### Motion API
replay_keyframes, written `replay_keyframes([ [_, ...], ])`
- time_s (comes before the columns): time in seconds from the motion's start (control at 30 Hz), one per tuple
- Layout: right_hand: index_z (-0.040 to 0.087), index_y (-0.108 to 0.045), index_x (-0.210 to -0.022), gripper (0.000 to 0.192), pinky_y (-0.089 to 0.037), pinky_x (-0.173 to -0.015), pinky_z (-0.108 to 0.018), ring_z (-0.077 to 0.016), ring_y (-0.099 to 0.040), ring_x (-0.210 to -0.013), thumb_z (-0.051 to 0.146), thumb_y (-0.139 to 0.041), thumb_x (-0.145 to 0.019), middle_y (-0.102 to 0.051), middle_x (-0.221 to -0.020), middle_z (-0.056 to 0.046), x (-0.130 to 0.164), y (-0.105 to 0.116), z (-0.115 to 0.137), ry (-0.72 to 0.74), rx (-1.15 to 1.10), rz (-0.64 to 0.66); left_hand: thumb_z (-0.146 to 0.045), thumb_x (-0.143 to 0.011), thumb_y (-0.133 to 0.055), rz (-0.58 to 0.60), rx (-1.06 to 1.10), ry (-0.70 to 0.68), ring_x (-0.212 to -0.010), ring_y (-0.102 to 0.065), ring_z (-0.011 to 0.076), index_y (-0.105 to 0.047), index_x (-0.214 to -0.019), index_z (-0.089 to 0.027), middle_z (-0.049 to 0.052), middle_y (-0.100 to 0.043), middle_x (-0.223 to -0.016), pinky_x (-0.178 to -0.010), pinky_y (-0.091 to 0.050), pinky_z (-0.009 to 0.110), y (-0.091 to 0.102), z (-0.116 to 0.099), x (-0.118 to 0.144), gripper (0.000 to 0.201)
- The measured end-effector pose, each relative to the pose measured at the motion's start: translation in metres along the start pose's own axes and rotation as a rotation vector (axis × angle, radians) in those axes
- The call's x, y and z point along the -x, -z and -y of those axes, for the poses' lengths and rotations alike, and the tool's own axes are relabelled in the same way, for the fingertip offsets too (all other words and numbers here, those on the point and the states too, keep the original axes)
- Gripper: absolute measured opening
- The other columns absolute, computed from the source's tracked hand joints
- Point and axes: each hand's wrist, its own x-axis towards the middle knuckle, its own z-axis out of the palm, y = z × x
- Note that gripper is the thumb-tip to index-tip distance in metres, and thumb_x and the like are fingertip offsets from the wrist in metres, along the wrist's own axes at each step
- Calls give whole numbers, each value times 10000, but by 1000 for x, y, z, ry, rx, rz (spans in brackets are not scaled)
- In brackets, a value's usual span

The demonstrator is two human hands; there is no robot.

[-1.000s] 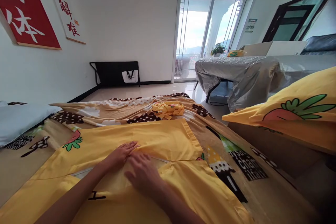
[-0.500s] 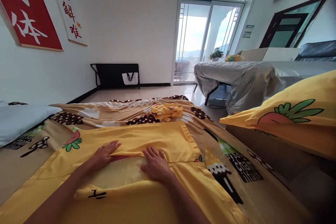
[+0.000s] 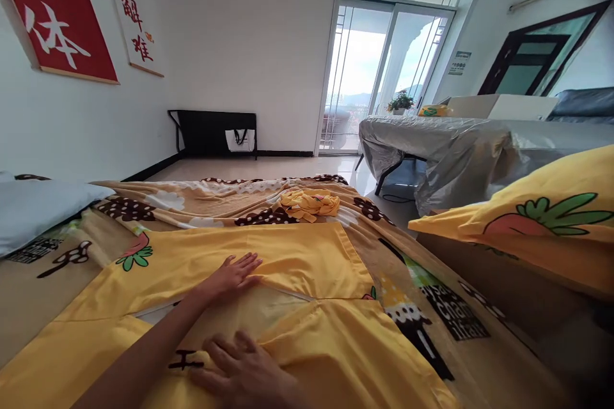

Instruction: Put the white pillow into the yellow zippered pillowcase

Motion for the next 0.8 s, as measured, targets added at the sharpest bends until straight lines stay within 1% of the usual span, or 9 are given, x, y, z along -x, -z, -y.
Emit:
replay_keyframes([
  [0.07, 278, -279, -1437, 547, -362, -1066, -448, -215, -344, -1373, 481, -420, -949, -402, -1480, -95, 2, -11, 1, -17, 15, 61, -599, -934, -257, -20, -3, 10, -1438, -208, 228, -286, -1464, -324, 51, -232, -1547, -1146, -148, 518, -12, 11, -2, 598],
  [0.17, 305, -238, -1463, 565, -309, -1104, -480, -217, -284, -1408, 494, -402, -956, -338, -1518, -92, 4, -14, -2, -61, -49, 133, -621, -923, -255, -67, 17, 3, -1437, -214, 215, -293, -1458, -342, 28, -238, -1549, -1149, -155, 492, -18, 21, 1, 604],
  [0.4, 314, -224, -1485, 667, -210, -1146, -505, -233, -197, -1438, 588, -427, -912, -248, -1554, -99, 3, -4, -1, -98, -222, 211, -622, -920, -272, -62, 87, 19, -1438, -211, 206, -320, -1451, -311, 34, -244, -1547, -1156, -123, 473, -15, 18, 4, 617],
  [0.47, 317, -222, -1488, 685, -183, -1147, -527, -243, -181, -1442, 613, -417, -901, -236, -1555, -106, 2, -1, 0, -107, -282, 232, -587, -940, -242, -34, 143, 35, -1445, -184, 204, -293, -1464, -296, 32, -220, -1553, -1162, -81, 480, -14, 21, 6, 601],
  [0.53, 323, -231, -1487, 680, -157, -1151, -535, -249, -162, -1446, 623, -403, -901, -222, -1560, -102, 1, 2, 0, -121, -339, 255, -551, -956, -216, 5, 193, 60, -1443, -189, 208, -306, -1461, -283, 28, -239, -1546, -1163, -77, 479, -8, 28, 14, 579],
  [0.6, 337, -235, -1485, 678, -129, -1156, -535, -252, -142, -1449, 630, -406, -898, -206, -1567, -86, 0, 6, 0, -136, -389, 276, -548, -956, -210, 18, 220, 94, -1425, -246, 216, -343, -1449, -269, 34, -298, -1525, -1159, -136, 446, 2, 38, 30, 582],
  [0.67, 356, -230, -1485, 685, -108, -1159, -532, -256, -128, -1451, 636, -420, -890, -184, -1574, -70, -1, 7, -2, -143, -429, 299, -564, -950, -206, -8, 231, 128, -1389, -330, 215, -342, -1454, -260, 39, -352, -1502, -1137, -222, 384, 16, 55, 58, 604],
  [0.73, 368, -216, -1487, 701, -94, -1160, -533, -261, -113, -1451, 643, -432, -880, -157, -1577, -66, -3, 3, -6, -145, -449, 330, -578, -941, -232, -69, 247, 175, -1347, -401, 215, -345, -1454, -262, 36, -392, -1482, -1108, -279, 335, 29, 80, 97, 614],
  [0.8, 373, -205, -1490, 714, -87, -1160, -534, -269, -98, -1451, 643, -446, -874, -133, -1577, -66, -4, -4, -10, -135, -449, 365, -585, -914, -332, -196, 271, 274, -1309, -449, 227, -441, -1401, -258, 33, -458, -1441, -1099, -296, 316, 39, 115, 147, 597],
])
